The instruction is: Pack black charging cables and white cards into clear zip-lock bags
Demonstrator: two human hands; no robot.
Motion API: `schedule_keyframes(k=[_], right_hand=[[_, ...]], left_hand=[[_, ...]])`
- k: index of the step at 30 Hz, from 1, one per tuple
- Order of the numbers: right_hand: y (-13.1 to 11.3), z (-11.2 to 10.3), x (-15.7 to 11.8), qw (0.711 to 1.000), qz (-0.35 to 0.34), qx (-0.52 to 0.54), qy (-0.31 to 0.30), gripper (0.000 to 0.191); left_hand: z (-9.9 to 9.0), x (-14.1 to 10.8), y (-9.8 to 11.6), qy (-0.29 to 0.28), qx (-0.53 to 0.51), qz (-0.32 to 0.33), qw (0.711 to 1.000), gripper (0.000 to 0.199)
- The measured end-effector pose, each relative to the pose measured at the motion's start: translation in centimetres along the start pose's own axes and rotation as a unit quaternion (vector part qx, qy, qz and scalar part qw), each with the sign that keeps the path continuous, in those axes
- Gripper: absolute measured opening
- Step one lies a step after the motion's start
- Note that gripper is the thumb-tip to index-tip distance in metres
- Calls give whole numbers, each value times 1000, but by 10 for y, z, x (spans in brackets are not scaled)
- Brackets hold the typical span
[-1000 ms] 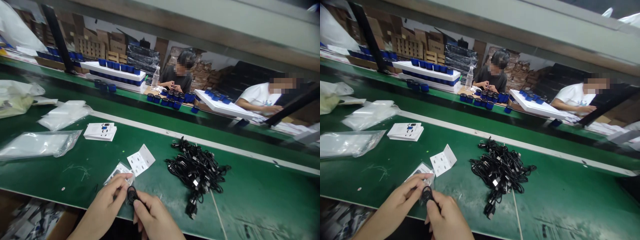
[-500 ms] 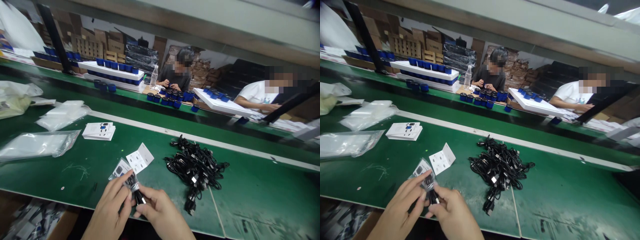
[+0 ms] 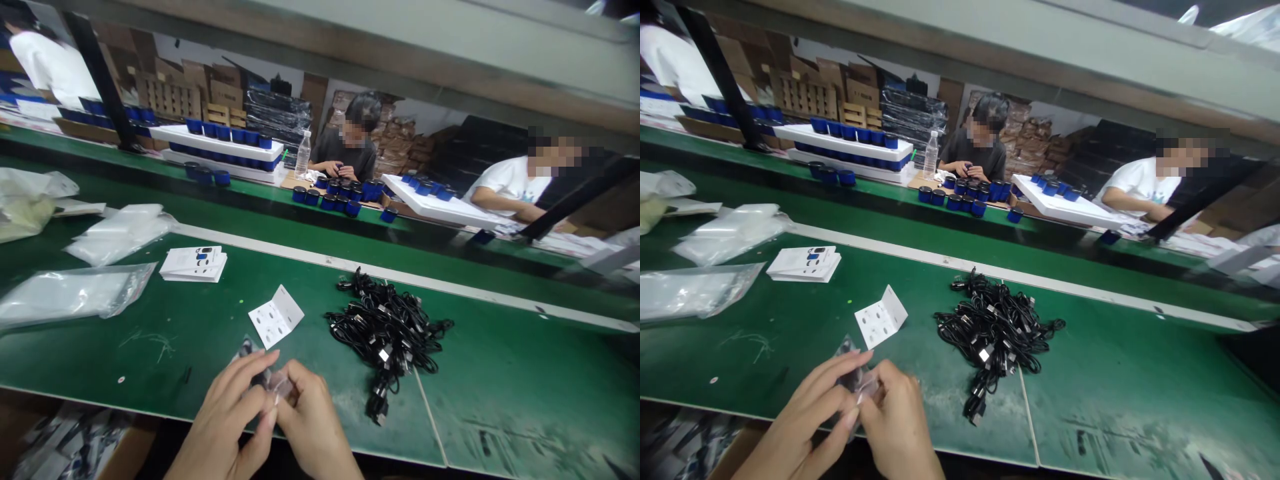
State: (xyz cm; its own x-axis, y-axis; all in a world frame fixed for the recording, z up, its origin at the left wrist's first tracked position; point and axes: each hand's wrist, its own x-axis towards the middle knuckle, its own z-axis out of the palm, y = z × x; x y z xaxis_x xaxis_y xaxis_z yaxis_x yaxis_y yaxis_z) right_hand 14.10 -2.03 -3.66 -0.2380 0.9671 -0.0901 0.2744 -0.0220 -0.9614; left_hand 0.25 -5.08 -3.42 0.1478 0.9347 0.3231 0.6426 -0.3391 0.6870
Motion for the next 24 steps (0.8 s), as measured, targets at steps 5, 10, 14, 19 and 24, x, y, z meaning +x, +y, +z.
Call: schedule_keyframes(k=[5, 10, 14, 19, 24], right_hand=[[-10, -11, -1, 996, -39, 8, -78, 25], [-13, -14, -5, 987, 2, 150, -66, 24], [-6, -12, -9, 988, 39, 145, -46, 26], [-2, -12, -9, 995, -8, 104, 3, 22], [-2, -15, -7, 991, -46, 121, 38, 21]], left_hand=[[-22, 20, -10, -122, -10, -120, 985, 57], [-28, 27, -13, -164, -94, -242, 952, 30], [-22, 23, -16, -131, -127, -249, 951, 17], [-20, 23, -16, -110, -173, -224, 953, 29], [-23, 23, -14, -89, -219, -233, 943, 34]])
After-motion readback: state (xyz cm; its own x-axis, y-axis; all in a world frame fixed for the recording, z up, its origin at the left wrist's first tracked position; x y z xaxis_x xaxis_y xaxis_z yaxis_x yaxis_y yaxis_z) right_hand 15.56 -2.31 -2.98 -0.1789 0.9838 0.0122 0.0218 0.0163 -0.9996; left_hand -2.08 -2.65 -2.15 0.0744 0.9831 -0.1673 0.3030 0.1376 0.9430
